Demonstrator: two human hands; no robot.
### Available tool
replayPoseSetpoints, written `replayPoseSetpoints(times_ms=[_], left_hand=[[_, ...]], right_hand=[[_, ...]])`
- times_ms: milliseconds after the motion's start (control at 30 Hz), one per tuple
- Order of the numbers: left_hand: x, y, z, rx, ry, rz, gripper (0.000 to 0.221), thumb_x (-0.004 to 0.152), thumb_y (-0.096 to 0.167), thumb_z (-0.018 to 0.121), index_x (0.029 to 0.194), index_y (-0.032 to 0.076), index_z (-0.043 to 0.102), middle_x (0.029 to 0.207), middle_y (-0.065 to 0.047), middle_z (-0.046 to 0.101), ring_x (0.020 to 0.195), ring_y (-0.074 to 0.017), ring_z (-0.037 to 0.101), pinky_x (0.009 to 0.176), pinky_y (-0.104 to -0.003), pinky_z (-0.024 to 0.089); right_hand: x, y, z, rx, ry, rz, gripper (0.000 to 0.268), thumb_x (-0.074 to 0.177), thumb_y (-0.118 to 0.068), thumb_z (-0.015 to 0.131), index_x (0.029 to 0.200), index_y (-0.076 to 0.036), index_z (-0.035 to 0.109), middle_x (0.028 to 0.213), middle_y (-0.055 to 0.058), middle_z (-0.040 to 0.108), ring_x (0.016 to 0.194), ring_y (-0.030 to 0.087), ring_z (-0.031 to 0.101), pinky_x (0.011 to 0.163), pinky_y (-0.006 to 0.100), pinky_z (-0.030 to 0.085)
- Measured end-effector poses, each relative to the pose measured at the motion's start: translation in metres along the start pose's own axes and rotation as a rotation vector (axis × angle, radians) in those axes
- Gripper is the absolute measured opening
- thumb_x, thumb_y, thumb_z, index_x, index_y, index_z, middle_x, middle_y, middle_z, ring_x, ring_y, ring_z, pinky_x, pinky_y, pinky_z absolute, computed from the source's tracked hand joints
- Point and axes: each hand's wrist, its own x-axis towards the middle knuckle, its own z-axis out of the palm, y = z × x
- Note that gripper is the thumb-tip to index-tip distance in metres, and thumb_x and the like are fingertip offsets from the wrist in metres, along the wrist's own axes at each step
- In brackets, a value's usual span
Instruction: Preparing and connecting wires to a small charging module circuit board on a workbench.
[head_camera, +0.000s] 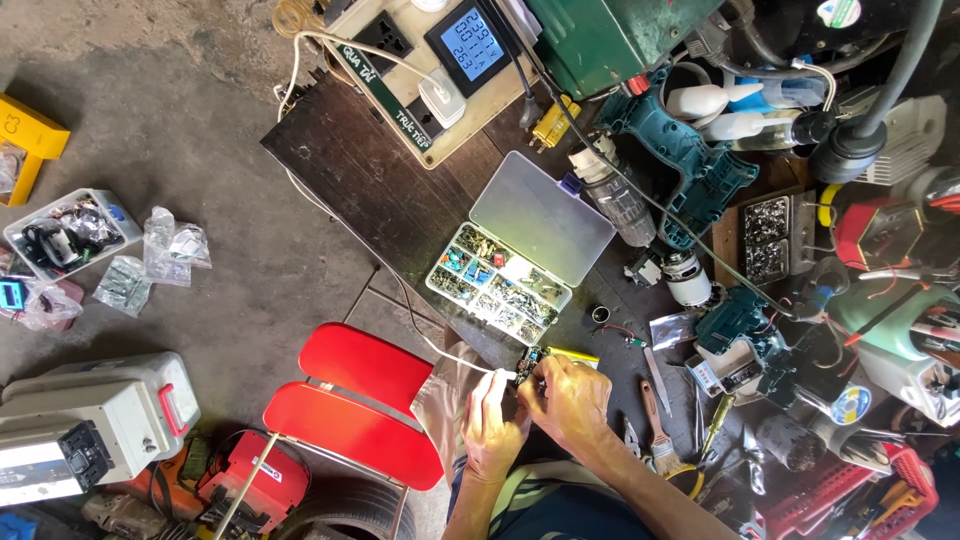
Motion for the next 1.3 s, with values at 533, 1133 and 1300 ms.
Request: replayPoseSetpoints(times_ms=[533, 1133, 1300], left_hand=[[-0.002, -0.002, 0.002, -0.007, -0.003, 0.005, 0.037, 0.099, 0.028, 0.068, 0.116, -0.005, 0.068, 0.111, -0.015, 0.072, 0.096, -0.0258, 0.074, 0.086, -0.033, 0.062], [0.001, -0.001, 0.0, -0.002, 0.011, 0.015, 0.034, 0.098, 0.026, 0.069, 0.113, -0.004, 0.068, 0.108, -0.015, 0.072, 0.094, -0.0255, 0.075, 0.085, -0.033, 0.062], [-0.004, -0.002, 0.002, 0.006, 0.001, -0.02, 0.036, 0.096, 0.029, 0.071, 0.114, -0.002, 0.068, 0.108, -0.013, 0.072, 0.093, -0.0238, 0.075, 0.083, -0.03, 0.062]], right_hand=[[0.002, 0.001, -0.003, 0.027, 0.011, -0.029, 0.019, 0.075, -0.035, 0.071, 0.07, -0.021, 0.06, 0.064, -0.005, 0.062, 0.049, 0.021, 0.058, 0.044, 0.039, 0.038], [0.002, 0.0, -0.005, 0.025, 0.008, -0.047, 0.02, 0.077, -0.036, 0.072, 0.072, -0.022, 0.059, 0.066, -0.005, 0.06, 0.05, 0.021, 0.058, 0.045, 0.039, 0.038], [0.001, 0.001, -0.008, 0.079, 0.027, -0.05, 0.016, 0.078, -0.035, 0.069, 0.074, -0.021, 0.061, 0.065, -0.005, 0.061, 0.048, 0.017, 0.055, 0.044, 0.037, 0.036]])
